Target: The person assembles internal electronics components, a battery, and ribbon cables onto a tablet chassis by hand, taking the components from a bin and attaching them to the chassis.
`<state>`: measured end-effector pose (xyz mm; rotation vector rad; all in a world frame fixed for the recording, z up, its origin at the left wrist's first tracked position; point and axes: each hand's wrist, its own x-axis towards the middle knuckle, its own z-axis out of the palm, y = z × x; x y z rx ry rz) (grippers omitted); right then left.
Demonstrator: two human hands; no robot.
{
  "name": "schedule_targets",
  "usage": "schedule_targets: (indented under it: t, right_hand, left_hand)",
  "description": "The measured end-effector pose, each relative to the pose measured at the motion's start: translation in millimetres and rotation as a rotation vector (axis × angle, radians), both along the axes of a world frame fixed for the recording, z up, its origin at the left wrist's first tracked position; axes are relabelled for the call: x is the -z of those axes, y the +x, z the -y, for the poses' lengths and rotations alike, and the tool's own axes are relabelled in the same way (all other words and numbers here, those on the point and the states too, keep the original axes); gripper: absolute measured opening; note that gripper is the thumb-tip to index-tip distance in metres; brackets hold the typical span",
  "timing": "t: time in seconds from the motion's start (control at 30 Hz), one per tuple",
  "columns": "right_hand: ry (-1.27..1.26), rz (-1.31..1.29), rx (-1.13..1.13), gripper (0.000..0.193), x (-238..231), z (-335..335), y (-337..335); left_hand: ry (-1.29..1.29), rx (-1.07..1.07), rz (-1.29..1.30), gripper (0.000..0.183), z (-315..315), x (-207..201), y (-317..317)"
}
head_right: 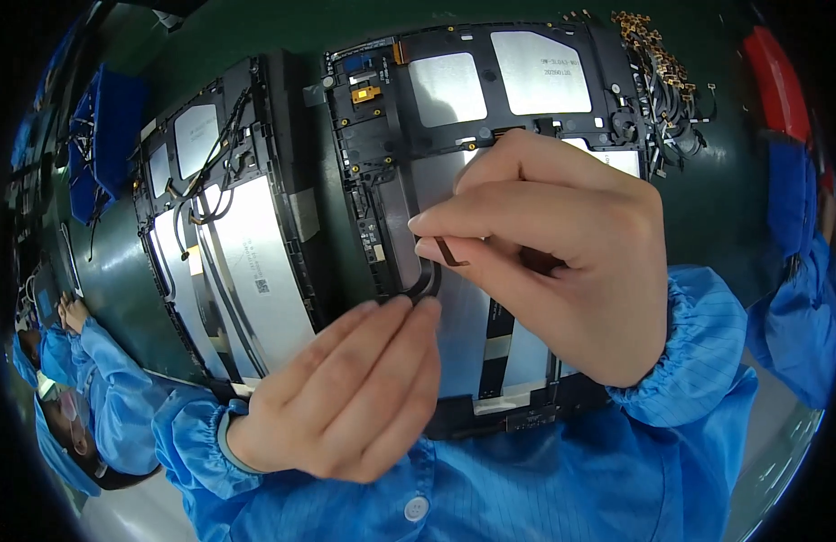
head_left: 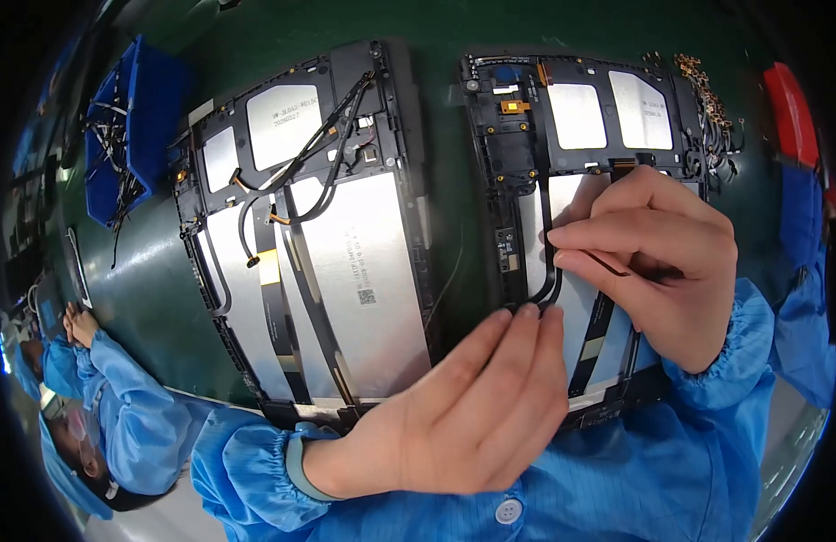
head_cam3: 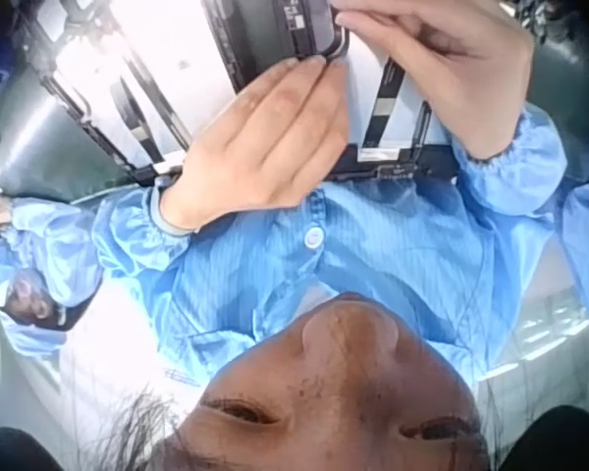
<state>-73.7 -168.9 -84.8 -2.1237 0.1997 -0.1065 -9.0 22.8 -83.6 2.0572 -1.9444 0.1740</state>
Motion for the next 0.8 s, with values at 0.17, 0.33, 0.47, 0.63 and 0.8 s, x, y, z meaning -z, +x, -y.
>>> schedule_targets:
  t: [0.17,0.33,0.47,0.63,0.8]
  right_hand:
    - [-0.098,0.121,-0.015,0.022,12,0,0]
    - [-0.071,0.066,0.056,0.019,6,0,7]
    - [-0.159,0.124,0.004,0.018,7,-1,10]
    - [-0.185,0.109,0.006,0.018,5,-5,12]
    - [-0.223,0.171,-0.068,0.026,6,-3,11]
  left_hand:
    - [0.002,-0.009,0.043,0.007,3,4,1]
    - [0.013,0.007,0.054,0.008,2,5,4]
    - [0.007,0.015,0.039,0.009,0,6,6]
    - [-0.001,0.008,0.028,0.009,-2,5,8]
    - [0.019,-0.008,-0.003,0.009,-2,2,8]
